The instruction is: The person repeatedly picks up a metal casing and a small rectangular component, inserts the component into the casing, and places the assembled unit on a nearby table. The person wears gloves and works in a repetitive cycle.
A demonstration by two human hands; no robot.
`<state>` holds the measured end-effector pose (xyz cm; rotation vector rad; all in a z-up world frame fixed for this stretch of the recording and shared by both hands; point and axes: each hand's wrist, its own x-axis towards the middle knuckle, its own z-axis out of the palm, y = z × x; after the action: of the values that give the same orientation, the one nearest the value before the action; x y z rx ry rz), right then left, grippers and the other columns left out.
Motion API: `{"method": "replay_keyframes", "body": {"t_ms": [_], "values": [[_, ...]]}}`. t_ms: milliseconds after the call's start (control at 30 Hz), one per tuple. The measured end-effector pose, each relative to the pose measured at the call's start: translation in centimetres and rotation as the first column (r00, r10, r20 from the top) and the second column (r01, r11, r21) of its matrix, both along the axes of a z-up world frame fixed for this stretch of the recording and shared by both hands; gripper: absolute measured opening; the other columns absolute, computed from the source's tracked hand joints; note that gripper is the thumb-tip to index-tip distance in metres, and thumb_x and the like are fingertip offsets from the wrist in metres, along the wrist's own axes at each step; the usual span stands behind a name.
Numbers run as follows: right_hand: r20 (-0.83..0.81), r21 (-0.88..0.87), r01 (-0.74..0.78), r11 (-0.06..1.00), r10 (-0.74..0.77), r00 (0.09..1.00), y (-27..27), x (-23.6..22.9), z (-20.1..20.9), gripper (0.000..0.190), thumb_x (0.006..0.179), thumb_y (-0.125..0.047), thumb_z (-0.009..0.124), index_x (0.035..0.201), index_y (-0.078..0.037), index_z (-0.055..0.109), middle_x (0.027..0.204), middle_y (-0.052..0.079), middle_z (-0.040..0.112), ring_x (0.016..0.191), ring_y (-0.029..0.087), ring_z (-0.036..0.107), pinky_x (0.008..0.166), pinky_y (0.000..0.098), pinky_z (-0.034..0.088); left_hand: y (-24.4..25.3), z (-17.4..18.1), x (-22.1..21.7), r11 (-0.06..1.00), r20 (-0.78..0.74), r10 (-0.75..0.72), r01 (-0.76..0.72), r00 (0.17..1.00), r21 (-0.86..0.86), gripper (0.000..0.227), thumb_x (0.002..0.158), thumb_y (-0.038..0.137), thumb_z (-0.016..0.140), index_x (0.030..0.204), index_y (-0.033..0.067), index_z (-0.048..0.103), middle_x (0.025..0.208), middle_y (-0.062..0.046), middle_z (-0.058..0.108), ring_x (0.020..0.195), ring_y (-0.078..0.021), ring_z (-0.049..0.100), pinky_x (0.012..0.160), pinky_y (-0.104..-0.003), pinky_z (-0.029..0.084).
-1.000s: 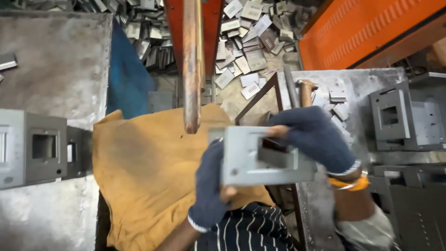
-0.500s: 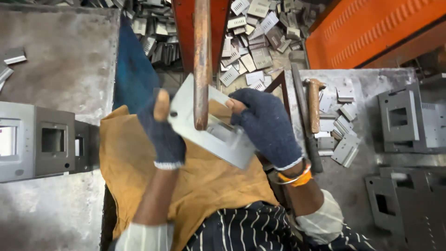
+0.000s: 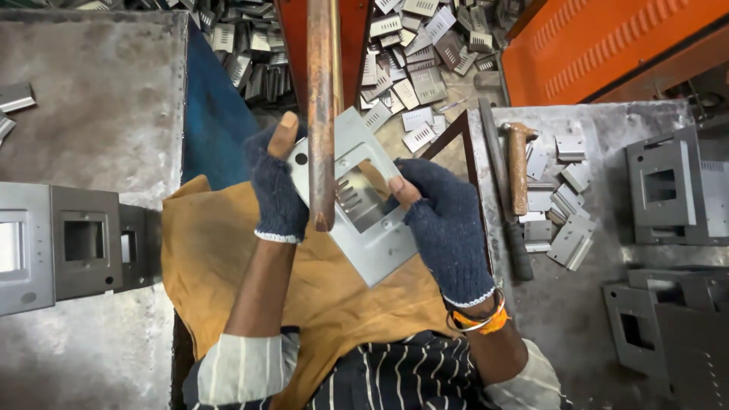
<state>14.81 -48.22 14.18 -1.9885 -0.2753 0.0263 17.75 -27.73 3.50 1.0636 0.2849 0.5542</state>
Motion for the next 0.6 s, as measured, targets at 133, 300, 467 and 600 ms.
{"method": "replay_keyframes", "body": {"t_ms": [133,300,467,600], "values": [[-0.123,0.067,0.119,0.991,-0.110,0.986,-1.1,-0.5,-0.3,0.026,0.097,-0.022,0.068,0.111,-0.001,0.073,0.082,0.003,0.072,0.071,0.008,0.060,0.065,0.0266,0.051,0.8,-1.6,0.2,0.876,0.049,-0.058,0.028,0.997,0.482,0.029,0.103,0.028,0.066,0.101,-0.0011,0.071,0.098,-0.003,0.066,0.093,-0.0133,0.060,0.087,-0.032,0.049],[-0.100,0.019,0.081,0.997,-0.079,0.992,-7.7,2.5,-7.3,0.026,0.102,-0.024,0.064,0.104,-0.001,0.075,0.078,0.003,0.070,0.071,0.008,0.062,0.064,0.0266,0.049,2.0,-8.9,-0.4,0.701,0.200,0.005,-0.146,0.980,0.698,0.038,0.106,0.026,0.068,0.125,-0.0043,0.055,0.124,-0.010,0.058,0.118,-0.0195,0.056,0.107,-0.036,0.043],[0.280,-0.557,0.500,0.663,-0.417,0.865,-23.0,8.3,-23.0,0.023,0.088,-0.021,0.073,0.108,-0.012,0.078,0.102,0.012,0.075,0.097,0.034,0.071,0.087,0.0429,0.054,5.1,-12.3,-0.5,0.965,-0.033,-0.262,0.261,0.965,-0.034,0.026,0.111,0.023,0.057,0.125,0.0004,0.059,0.113,-0.009,0.062,0.101,-0.0206,0.061,0.087,-0.040,0.050],[0.378,-0.680,0.518,0.518,-0.357,0.854,-29.9,10.5,-25.3,0.041,0.075,-0.021,0.074,0.115,-0.012,0.074,0.114,0.013,0.073,0.107,0.036,0.068,0.092,0.0464,0.053,5.4,-12.0,-1.4,0.754,0.017,-0.195,0.138,0.981,0.642,0.050,0.112,0.034,0.059,0.148,0.0000,0.052,0.143,-0.011,0.059,0.130,-0.0218,0.059,0.117,-0.039,0.048]]}}
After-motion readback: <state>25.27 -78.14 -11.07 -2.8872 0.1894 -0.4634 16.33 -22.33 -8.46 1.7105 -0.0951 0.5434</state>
